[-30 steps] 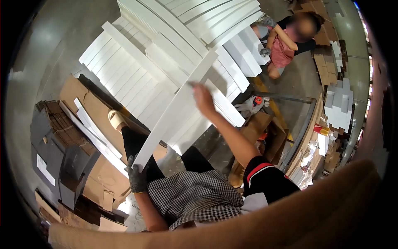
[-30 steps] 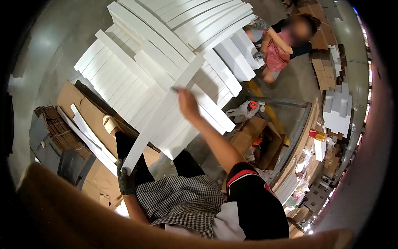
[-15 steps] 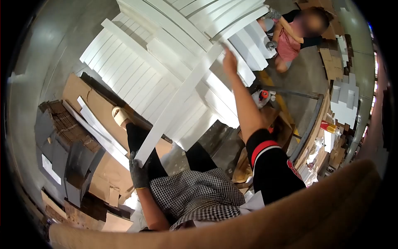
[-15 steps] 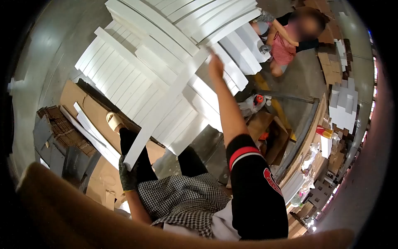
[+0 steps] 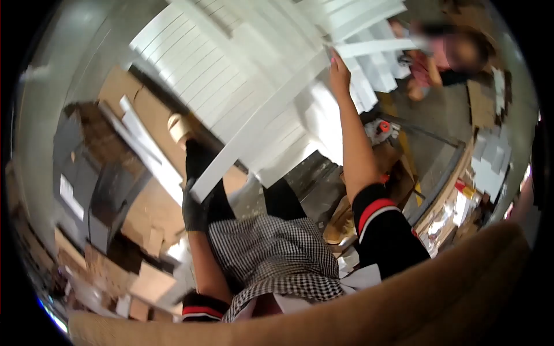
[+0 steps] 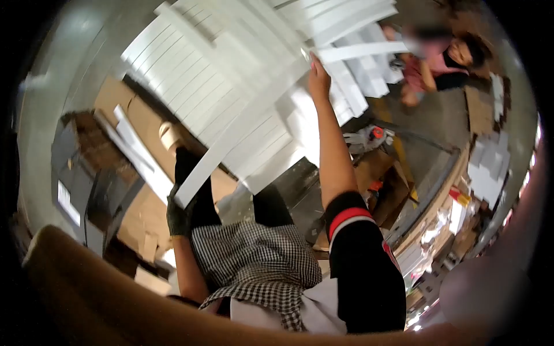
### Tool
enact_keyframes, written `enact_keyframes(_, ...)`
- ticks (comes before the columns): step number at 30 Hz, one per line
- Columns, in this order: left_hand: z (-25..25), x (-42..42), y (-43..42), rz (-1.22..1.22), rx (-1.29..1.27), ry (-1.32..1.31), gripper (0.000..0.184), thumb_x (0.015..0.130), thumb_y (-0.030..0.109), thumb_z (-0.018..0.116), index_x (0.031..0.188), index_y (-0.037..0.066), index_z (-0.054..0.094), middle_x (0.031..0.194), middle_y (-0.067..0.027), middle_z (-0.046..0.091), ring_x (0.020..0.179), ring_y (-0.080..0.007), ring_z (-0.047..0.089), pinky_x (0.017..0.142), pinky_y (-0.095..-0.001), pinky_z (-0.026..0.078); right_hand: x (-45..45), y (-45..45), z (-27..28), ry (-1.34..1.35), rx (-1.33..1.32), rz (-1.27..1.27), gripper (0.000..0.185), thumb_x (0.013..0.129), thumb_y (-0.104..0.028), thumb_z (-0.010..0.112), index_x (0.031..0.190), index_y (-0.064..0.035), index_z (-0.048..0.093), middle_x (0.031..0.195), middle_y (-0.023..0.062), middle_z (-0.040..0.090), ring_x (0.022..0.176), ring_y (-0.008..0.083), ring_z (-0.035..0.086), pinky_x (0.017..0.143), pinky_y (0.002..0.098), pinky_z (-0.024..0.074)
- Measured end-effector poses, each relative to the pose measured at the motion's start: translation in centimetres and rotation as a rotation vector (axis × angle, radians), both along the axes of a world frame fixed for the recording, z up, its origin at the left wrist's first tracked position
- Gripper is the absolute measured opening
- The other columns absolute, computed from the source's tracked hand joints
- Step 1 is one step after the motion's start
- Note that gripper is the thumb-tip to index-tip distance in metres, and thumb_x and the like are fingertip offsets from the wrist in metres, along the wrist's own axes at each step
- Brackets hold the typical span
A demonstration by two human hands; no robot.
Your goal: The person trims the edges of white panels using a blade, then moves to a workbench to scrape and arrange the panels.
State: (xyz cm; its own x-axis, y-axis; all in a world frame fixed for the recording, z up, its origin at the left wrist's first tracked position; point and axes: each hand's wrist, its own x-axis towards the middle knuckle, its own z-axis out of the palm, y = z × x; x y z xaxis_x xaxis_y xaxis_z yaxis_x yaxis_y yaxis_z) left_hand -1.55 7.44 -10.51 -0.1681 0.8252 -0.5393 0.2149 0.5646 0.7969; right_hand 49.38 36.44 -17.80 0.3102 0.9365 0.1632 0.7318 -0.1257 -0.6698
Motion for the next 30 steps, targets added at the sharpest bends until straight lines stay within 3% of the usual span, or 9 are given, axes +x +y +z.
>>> enact_keyframes(4,1.0,-0.3,1.2,0.715,-0.270,-0.853,0.073,0.098,0.062,0.040,0.135,0.000,0.050,0.134,-0.0162,0.055,0.122,-0.0353,0.054,0.100,-0.0528,0.050,-13.7,-11.7,1.8,-0.038,-0.054,0.129,0.040,0.100,-0.012,0.049,0.138,-0.0216,0.057,0.118,0.0131,0.067,0.093,0.0315,0.069,0.075,0.0361,0.0534)
enact_keyframes(6,-0.6,-0.9,0.5,0.694,-0.241,-0.928,0.078,0.096,0.066,0.037,0.135,-0.001,0.050,0.132,-0.0193,0.056,0.121,-0.0353,0.055,0.097,-0.0531,0.052,-21.2,-17.9,3.5,0.103,-0.343,0.319,0.040,0.100,-0.008,0.046,0.137,-0.0177,0.057,0.131,0.0063,0.062,0.087,0.0260,0.070,0.070,0.0313,0.0553)
enact_keyframes(8,0.0,-0.5,0.8,0.697,-0.267,-0.894,0.078,0.097,0.064,0.037,0.135,-0.002,0.049,0.130,-0.0204,0.057,0.116,-0.0342,0.059,0.098,-0.0499,0.051,-29.2,-24.7,3.5,0.021,-0.392,0.536,0.060,0.091,-0.001,0.050,0.144,-0.0298,0.049,0.084,0.0084,0.067,0.053,0.0230,0.054,0.051,0.0364,0.0485)
enact_keyframes(12,-0.4,-0.6,0.3,0.713,-0.177,-0.903,0.071,0.098,0.060,0.042,0.134,0.000,0.050,0.122,-0.0202,0.061,0.112,-0.0340,0.061,0.094,-0.0461,0.054,-36.1,-30.2,7.9,0.112,-0.383,0.916,0.064,0.092,-0.002,0.048,0.149,-0.0292,0.041,0.072,0.0098,0.051,0.055,0.0271,0.057,0.053,0.0407,0.0502)
enact_keyframes(18,-0.2,-0.6,-0.2,0.659,-0.240,-0.946,0.069,0.097,0.059,0.046,0.135,0.001,0.050,0.130,-0.0188,0.057,0.118,-0.0375,0.057,0.099,-0.0528,0.051,-30.7,-24.8,6.4,0.274,-0.391,0.228,0.046,0.098,-0.006,0.047,0.144,-0.0138,0.048,0.096,0.0117,0.071,0.077,0.0286,0.069,0.068,0.0401,0.0554)
enact_keyframes(22,-0.7,-0.8,-0.2,0.648,-0.278,-1.034,0.059,0.100,0.053,0.044,0.131,0.003,0.054,0.125,-0.0165,0.058,0.116,-0.0319,0.058,0.093,-0.0495,0.054,-33.2,-28.9,5.8,0.117,-0.556,1.041,0.043,0.093,-0.006,0.053,0.134,-0.0166,0.059,0.099,0.0179,0.070,0.083,0.0333,0.070,0.068,0.0410,0.0545)
enact_keyframes(25,0.0,-0.2,-0.5,0.575,-0.308,-0.817,0.055,0.099,0.051,0.049,0.127,0.005,0.055,0.126,-0.0124,0.058,0.114,-0.0297,0.059,0.086,-0.0451,0.058,-31.6,-27.9,7.5,0.300,-0.310,0.501,0.014,0.095,-0.012,0.054,0.101,-0.0072,0.065,0.076,0.0168,0.064,0.069,0.0366,0.065,0.064,0.0428,0.0511)
enact_keyframes(28,-1.5,-0.6,-1.6,0.004,-0.093,-0.272,0.044,0.089,0.023,0.071,0.125,0.004,0.054,0.119,-0.0097,0.059,0.111,-0.0237,0.056,0.096,-0.0365,0.051,-26.9,-24.7,3.4,0.533,-0.430,-0.099,0.018,0.099,-0.020,0.055,0.101,-0.0027,0.057,0.101,0.0140,0.066,0.099,0.0281,0.065,0.080,0.0348,0.0516)
enact_keyframes(30,-1.1,-0.4,-1.5,-0.084,-0.029,-0.231,0.044,0.090,0.025,0.068,0.125,0.003,0.055,0.119,-0.0104,0.059,0.111,-0.0224,0.056,0.098,-0.0342,0.049,-23.9,-20.6,2.6,1.176,-0.288,-0.382,0.021,0.104,-0.026,0.046,0.100,-0.0087,0.057,0.120,0.0131,0.061,0.118,0.0269,0.057,0.093,0.0377,0.0469)
